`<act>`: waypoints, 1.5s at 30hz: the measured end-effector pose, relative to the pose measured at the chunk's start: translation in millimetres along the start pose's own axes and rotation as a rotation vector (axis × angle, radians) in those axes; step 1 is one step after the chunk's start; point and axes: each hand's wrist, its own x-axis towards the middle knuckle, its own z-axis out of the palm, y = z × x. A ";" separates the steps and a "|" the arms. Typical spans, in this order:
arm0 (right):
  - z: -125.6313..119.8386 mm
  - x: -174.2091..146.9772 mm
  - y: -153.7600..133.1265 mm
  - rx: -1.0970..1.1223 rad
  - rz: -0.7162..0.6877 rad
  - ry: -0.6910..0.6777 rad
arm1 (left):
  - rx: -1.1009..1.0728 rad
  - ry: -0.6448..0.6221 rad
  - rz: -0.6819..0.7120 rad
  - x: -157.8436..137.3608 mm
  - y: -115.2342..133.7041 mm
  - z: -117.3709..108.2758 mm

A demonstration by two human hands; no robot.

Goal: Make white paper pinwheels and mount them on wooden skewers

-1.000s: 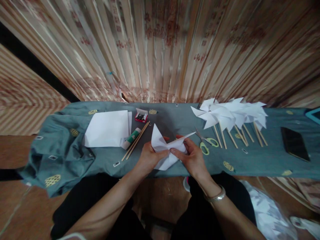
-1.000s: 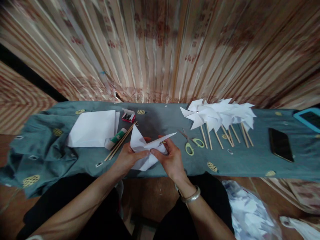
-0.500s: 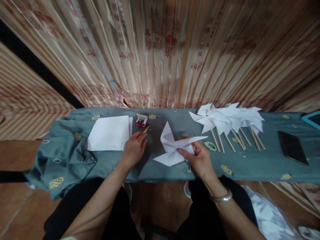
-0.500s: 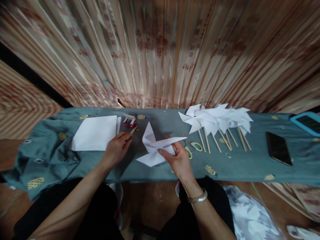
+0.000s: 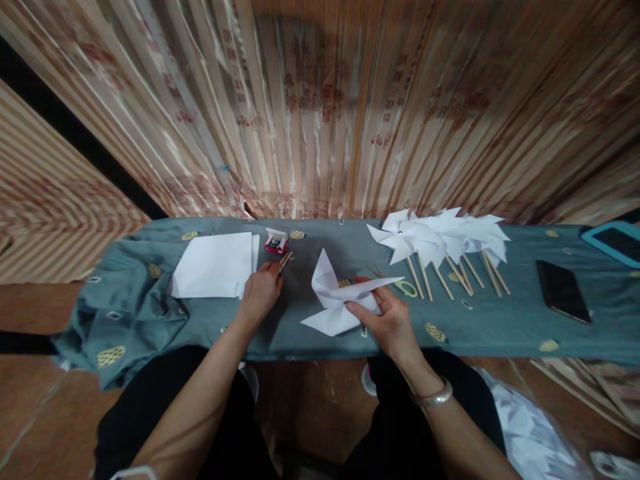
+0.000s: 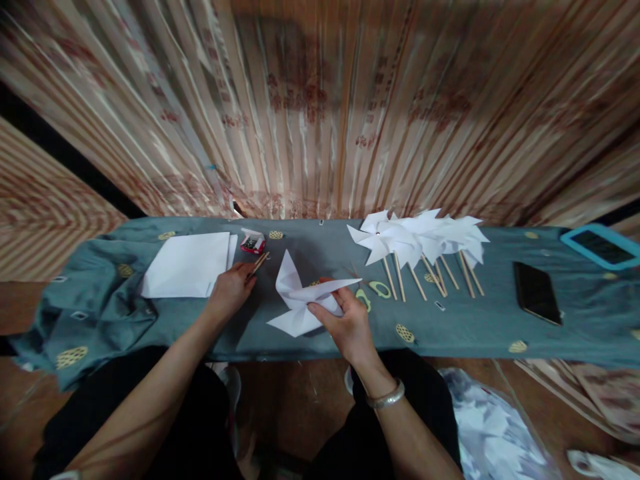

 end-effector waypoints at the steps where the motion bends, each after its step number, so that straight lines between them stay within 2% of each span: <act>1: -1.6 -0.4 0.4 0.001 -0.007 0.000 | 0.007 -0.002 -0.003 0.2 1.1 -0.5; 11: -9.1 -4.5 -0.3 -0.006 -0.034 -0.005 | 0.032 -0.032 -0.020 -3.5 10.3 -3.2; 18: -9.4 -6.3 0.2 -0.187 -0.095 -0.016 | -0.153 0.002 -0.024 -2.7 10.2 -0.2; 22: -5.5 -10.4 -4.4 -0.272 -0.152 -0.010 | -0.368 0.032 0.020 -4.8 16.5 -4.0; 24: -3.2 -15.0 -10.1 -0.328 -0.217 -0.018 | -0.560 0.023 0.040 -8.4 22.7 -9.8; 26: -1.3 -20.9 -18.2 -0.413 -0.305 -0.031 | -1.034 -0.026 -0.004 -13.9 30.2 -17.1; 27: -0.5 -24.0 -22.8 -0.459 -0.354 -0.046 | -1.191 -0.067 -0.035 -17.3 34.2 -20.8; 29: 0.6 -29.8 -31.8 -0.532 -0.472 -0.106 | -1.355 -0.126 -0.139 -24.5 42.2 -27.2; 32: 0.4 -34.8 -40.9 -0.558 -0.716 -0.187 | -1.488 -0.237 -0.222 -35.4 52.6 -33.7; 34: -1.3 -35.8 -43.6 -0.553 -0.831 -0.177 | -1.521 -0.308 -0.215 -42.2 57.9 -37.1; 37: -5.5 -36.8 -46.1 -0.613 -0.873 -0.115 | -1.477 -0.371 -0.125 -50.3 63.8 -43.7; 40: -9.5 -39.1 -50.3 -0.679 -0.899 -0.037 | -1.362 -0.346 -0.033 -54.7 68.6 -51.7; 45: -13.7 -42.3 -53.3 -0.621 -0.868 0.032 | -1.277 -0.288 0.038 -58.3 74.2 -58.4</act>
